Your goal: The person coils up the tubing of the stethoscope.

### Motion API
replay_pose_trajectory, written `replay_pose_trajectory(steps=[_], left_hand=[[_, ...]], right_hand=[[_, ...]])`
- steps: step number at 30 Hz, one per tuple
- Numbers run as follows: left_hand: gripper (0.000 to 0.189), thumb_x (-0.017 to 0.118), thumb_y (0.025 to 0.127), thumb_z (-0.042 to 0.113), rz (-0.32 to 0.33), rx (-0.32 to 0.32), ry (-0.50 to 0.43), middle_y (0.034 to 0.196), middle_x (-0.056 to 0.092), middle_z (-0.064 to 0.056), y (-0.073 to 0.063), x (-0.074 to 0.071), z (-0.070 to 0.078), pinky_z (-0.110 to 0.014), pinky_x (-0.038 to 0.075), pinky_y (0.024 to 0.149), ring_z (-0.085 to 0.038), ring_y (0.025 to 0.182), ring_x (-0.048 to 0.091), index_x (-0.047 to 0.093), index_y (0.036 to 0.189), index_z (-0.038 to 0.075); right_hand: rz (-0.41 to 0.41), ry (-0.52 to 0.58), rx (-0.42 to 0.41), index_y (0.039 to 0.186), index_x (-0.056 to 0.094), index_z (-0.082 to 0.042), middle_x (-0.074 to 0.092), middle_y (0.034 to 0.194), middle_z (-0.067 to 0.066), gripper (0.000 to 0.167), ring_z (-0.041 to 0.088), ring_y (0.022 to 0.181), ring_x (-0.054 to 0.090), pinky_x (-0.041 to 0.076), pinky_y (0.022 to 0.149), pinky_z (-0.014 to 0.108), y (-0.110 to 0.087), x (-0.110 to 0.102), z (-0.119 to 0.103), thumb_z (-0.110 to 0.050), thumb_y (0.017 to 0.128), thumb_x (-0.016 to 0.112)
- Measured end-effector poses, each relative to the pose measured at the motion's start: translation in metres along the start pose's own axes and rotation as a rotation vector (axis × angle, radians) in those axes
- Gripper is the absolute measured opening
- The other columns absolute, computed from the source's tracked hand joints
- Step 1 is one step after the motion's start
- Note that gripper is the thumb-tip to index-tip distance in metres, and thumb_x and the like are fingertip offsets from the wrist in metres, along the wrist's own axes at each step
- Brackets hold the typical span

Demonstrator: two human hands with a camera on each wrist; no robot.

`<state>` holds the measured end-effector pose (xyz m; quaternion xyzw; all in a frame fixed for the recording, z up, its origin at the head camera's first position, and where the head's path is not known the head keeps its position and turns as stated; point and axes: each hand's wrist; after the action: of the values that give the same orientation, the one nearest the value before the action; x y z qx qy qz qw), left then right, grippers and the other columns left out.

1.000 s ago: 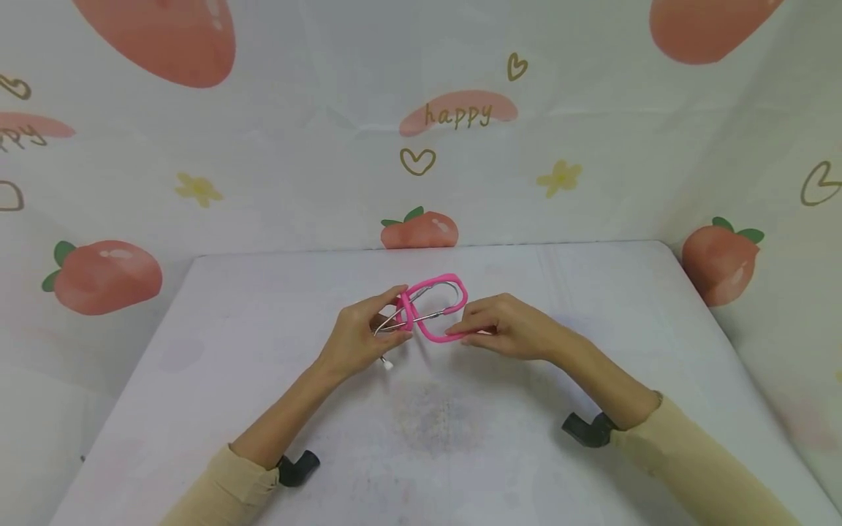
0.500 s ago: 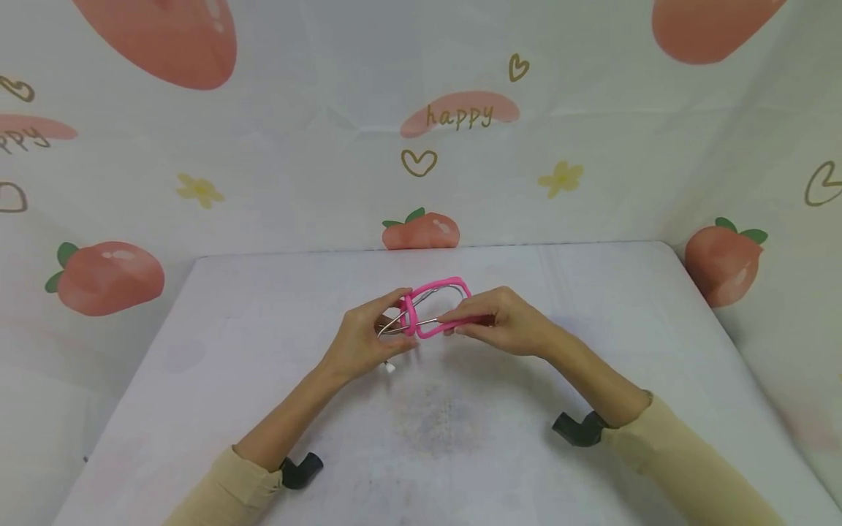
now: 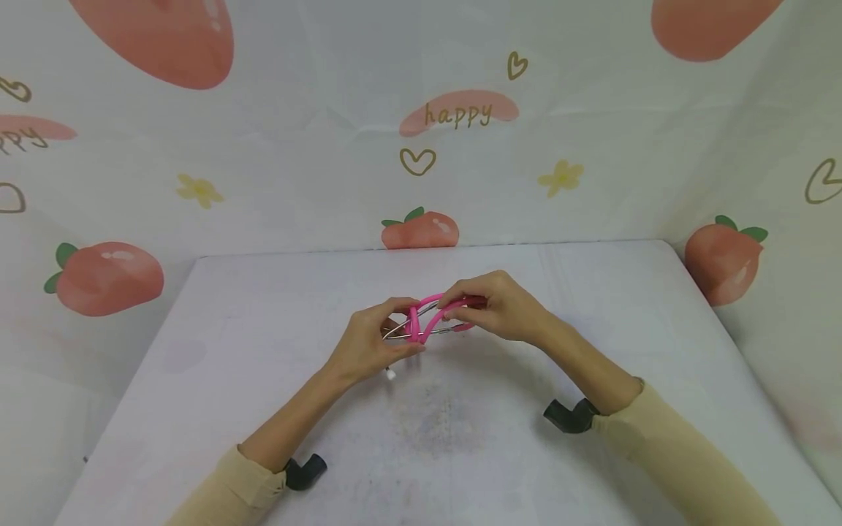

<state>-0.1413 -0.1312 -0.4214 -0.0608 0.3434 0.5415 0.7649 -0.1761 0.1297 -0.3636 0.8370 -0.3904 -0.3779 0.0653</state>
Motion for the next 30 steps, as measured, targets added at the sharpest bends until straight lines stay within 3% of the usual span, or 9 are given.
replay_pose_trajectory(steps=[4, 10, 13, 17, 21, 25, 30], left_hand=[[0.069, 0.092, 0.071, 0.017, 0.016, 0.046, -0.025, 0.116, 0.068, 0.001, 0.000, 0.000, -0.001, -0.025, 0.058, 0.080, -0.011, 0.087, 0.072, 0.061, 0.133, 0.022], [0.067, 0.091, 0.072, 0.018, 0.037, 0.119, -0.044, 0.113, 0.070, -0.001, 0.000, 0.000, -0.003, -0.026, 0.058, 0.080, -0.018, 0.094, 0.071, 0.064, 0.133, 0.017], [0.066, 0.091, 0.072, 0.019, 0.044, 0.129, -0.027, 0.109, 0.069, 0.001, -0.001, -0.001, -0.003, -0.024, 0.058, 0.078, -0.015, 0.090, 0.071, 0.066, 0.132, 0.017], [0.065, 0.092, 0.071, 0.021, 0.038, 0.119, 0.002, 0.109, 0.061, -0.004, -0.002, -0.002, -0.003, -0.024, 0.058, 0.079, -0.011, 0.084, 0.072, 0.067, 0.131, 0.017], [0.064, 0.091, 0.072, 0.025, 0.032, 0.104, 0.023, 0.127, 0.055, -0.007, -0.002, -0.002, -0.003, -0.025, 0.058, 0.081, -0.010, 0.080, 0.072, 0.067, 0.131, 0.020], [0.065, 0.090, 0.074, 0.022, 0.015, 0.121, -0.046, 0.142, 0.055, -0.003, -0.001, -0.001, -0.004, -0.027, 0.059, 0.080, -0.015, 0.088, 0.072, 0.065, 0.133, 0.016], [0.067, 0.089, 0.073, 0.012, -0.010, 0.158, -0.150, 0.132, 0.063, -0.005, -0.001, 0.000, -0.002, -0.032, 0.060, 0.076, -0.023, 0.094, 0.072, 0.063, 0.134, 0.009]], right_hand=[[0.028, -0.035, -0.027, 0.101, 0.077, -0.007, 0.073, 0.087, -0.004, 0.019, 0.011, 0.061, 0.053, 0.048, 0.053, 0.023, 0.004, -0.006, 0.001, -0.004, 0.082, 0.081], [0.017, -0.002, -0.035, 0.100, 0.078, -0.008, 0.072, 0.085, -0.005, 0.018, 0.012, 0.060, 0.052, 0.047, 0.053, 0.022, 0.008, -0.010, 0.003, -0.004, 0.082, 0.080], [0.015, 0.019, -0.043, 0.099, 0.078, -0.008, 0.072, 0.085, -0.005, 0.018, 0.013, 0.061, 0.054, 0.048, 0.054, 0.022, 0.008, -0.011, 0.005, -0.003, 0.082, 0.080], [0.017, 0.032, -0.069, 0.098, 0.078, -0.007, 0.073, 0.085, -0.004, 0.018, 0.012, 0.063, 0.056, 0.049, 0.054, 0.022, 0.009, -0.012, 0.006, -0.002, 0.082, 0.080], [0.026, 0.034, -0.093, 0.098, 0.078, -0.007, 0.073, 0.085, -0.004, 0.019, 0.011, 0.064, 0.055, 0.047, 0.053, 0.022, 0.012, -0.014, 0.007, 0.000, 0.081, 0.081], [0.016, 0.049, -0.079, 0.101, 0.078, -0.007, 0.072, 0.086, -0.004, 0.022, 0.013, 0.065, 0.057, 0.049, 0.056, 0.022, 0.016, -0.015, 0.008, 0.002, 0.080, 0.080], [-0.022, 0.105, -0.025, 0.107, 0.077, -0.005, 0.074, 0.091, 0.002, 0.023, 0.019, 0.074, 0.065, 0.055, 0.065, 0.023, 0.020, -0.015, 0.009, 0.003, 0.085, 0.075]])
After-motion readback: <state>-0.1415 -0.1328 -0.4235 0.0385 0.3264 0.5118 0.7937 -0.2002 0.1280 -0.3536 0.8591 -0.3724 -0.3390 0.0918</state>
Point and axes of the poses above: each hand's wrist, its own y-axis towards the middle knuckle, its own x-axis out of the palm, z = x × y
